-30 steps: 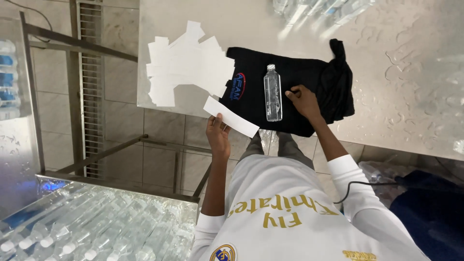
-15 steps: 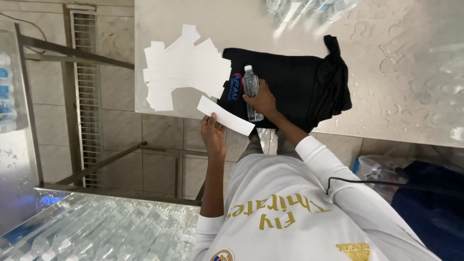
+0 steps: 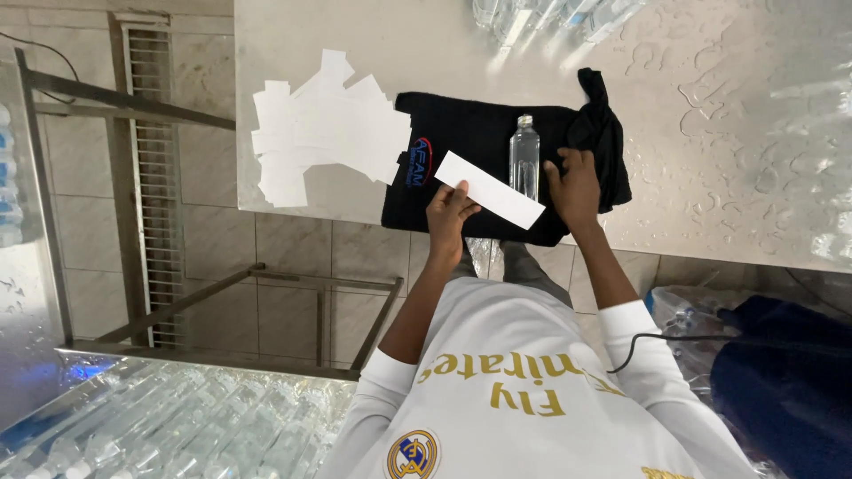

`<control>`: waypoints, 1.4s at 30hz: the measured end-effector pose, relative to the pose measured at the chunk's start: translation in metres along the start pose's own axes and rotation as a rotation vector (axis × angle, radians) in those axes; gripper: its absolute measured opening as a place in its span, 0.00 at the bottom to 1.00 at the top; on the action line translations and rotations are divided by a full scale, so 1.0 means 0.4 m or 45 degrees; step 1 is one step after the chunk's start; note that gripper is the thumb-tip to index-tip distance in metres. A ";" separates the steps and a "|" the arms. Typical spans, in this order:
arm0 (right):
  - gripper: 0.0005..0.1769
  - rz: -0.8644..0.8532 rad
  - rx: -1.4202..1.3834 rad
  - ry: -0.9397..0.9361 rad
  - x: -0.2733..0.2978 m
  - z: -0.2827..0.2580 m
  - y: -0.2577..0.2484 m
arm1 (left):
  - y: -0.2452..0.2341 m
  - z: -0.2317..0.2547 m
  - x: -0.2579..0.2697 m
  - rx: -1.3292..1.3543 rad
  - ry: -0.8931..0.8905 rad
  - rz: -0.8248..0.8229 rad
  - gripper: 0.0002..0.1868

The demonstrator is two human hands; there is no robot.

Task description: The person repeatedly picks up a clear plastic water bottle, wraps a rectangular paper label around its body, and places the labeled bottle onto a metal table among other bottles. The person uses both hands to smooth the label and position the bottle.

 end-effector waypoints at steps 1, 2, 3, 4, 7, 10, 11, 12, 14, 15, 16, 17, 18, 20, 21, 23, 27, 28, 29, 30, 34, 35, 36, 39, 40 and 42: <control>0.20 0.005 -0.005 0.003 0.013 0.040 -0.007 | 0.015 0.005 -0.002 -0.005 0.005 -0.004 0.16; 0.12 -0.042 -0.084 0.100 0.027 0.081 -0.011 | 0.028 0.011 -0.005 -0.015 0.066 0.011 0.15; 0.06 -0.100 -0.157 0.192 0.044 0.125 -0.019 | 0.040 0.010 -0.001 -0.017 0.122 0.035 0.15; 0.06 -0.105 -0.156 0.189 0.073 0.096 -0.068 | 0.040 -0.005 -0.007 -0.014 0.122 0.040 0.15; 0.04 0.161 -0.416 0.115 0.104 0.002 -0.201 | 0.061 -0.024 -0.029 -0.026 0.207 0.030 0.16; 0.07 0.318 -0.466 -0.150 0.088 -0.098 -0.284 | 0.089 -0.030 0.000 -0.048 0.239 -0.012 0.15; 0.08 0.308 -0.461 -0.364 0.076 -0.139 -0.296 | 0.103 -0.031 0.012 -0.066 0.244 -0.087 0.14; 0.11 0.296 -0.453 -0.578 0.064 -0.180 -0.310 | 0.117 -0.033 0.025 -0.084 0.250 -0.162 0.14; 0.18 0.251 -0.471 -0.615 0.043 -0.221 -0.296 | 0.157 -0.032 0.054 -0.075 0.265 -0.247 0.13; 0.26 0.185 -0.498 -0.659 0.034 -0.243 -0.287 | 0.173 -0.032 0.071 -0.062 0.282 -0.310 0.12; 0.26 0.189 -0.496 -0.658 0.036 -0.244 -0.284 | 0.175 -0.049 0.076 -0.062 0.281 -0.314 0.12; 0.29 0.182 -0.455 -0.728 0.032 -0.248 -0.277 | 0.179 -0.061 0.075 -0.038 0.276 -0.330 0.11; 0.33 0.175 -0.414 -0.797 0.028 -0.254 -0.269 | 0.183 -0.072 0.073 -0.013 0.270 -0.345 0.11; 0.35 0.142 -0.399 -0.774 0.027 -0.217 -0.253 | 0.184 -0.028 0.095 -0.034 0.302 -0.361 0.12; 0.37 0.101 -0.381 -0.743 0.032 -0.197 -0.243 | 0.180 -0.009 0.111 -0.057 0.322 -0.372 0.14; 0.35 0.062 -0.337 -0.710 0.043 -0.183 -0.238 | 0.168 0.005 0.105 -0.029 0.359 -0.315 0.14; 0.34 0.038 -0.276 -0.664 0.065 -0.197 -0.249 | 0.151 -0.019 0.087 0.051 0.370 -0.262 0.14; 0.34 0.030 -0.275 -0.666 0.068 -0.214 -0.266 | 0.154 -0.018 0.096 0.055 0.366 -0.254 0.14; 0.32 0.046 -0.272 -0.728 0.068 -0.235 -0.280 | 0.159 -0.013 0.099 0.056 0.372 -0.282 0.14; 0.31 0.062 -0.268 -0.791 0.067 -0.255 -0.295 | 0.166 -0.009 0.103 0.057 0.378 -0.309 0.14; 0.22 0.084 -0.365 -0.811 0.066 -0.241 -0.274 | 0.187 -0.020 0.118 0.048 0.376 -0.354 0.14; 0.21 0.007 -0.458 -0.712 0.066 -0.238 -0.278 | 0.187 -0.024 0.114 0.049 0.388 -0.353 0.14; 0.20 -0.070 -0.550 -0.610 0.067 -0.236 -0.281 | 0.187 -0.029 0.110 0.051 0.400 -0.353 0.13; 0.18 -0.217 -0.820 -0.259 0.082 -0.238 -0.271 | 0.193 -0.018 0.120 0.076 0.404 -0.319 0.16; 0.18 -0.221 -0.819 -0.253 0.085 -0.244 -0.278 | 0.195 -0.029 0.121 0.074 0.399 -0.315 0.16; 0.15 -0.228 -1.049 0.097 0.088 -0.254 -0.290 | 0.200 -0.048 0.118 0.059 0.413 -0.306 0.17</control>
Point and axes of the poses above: each hand's wrist, its own x-axis away from the middle knuckle, its own y-axis out of the palm, z = x × y, the point moved 1 cm from there along -x, towards the middle knuckle, and after that the axes turned 11 degrees about z, right-handed, at the moved point
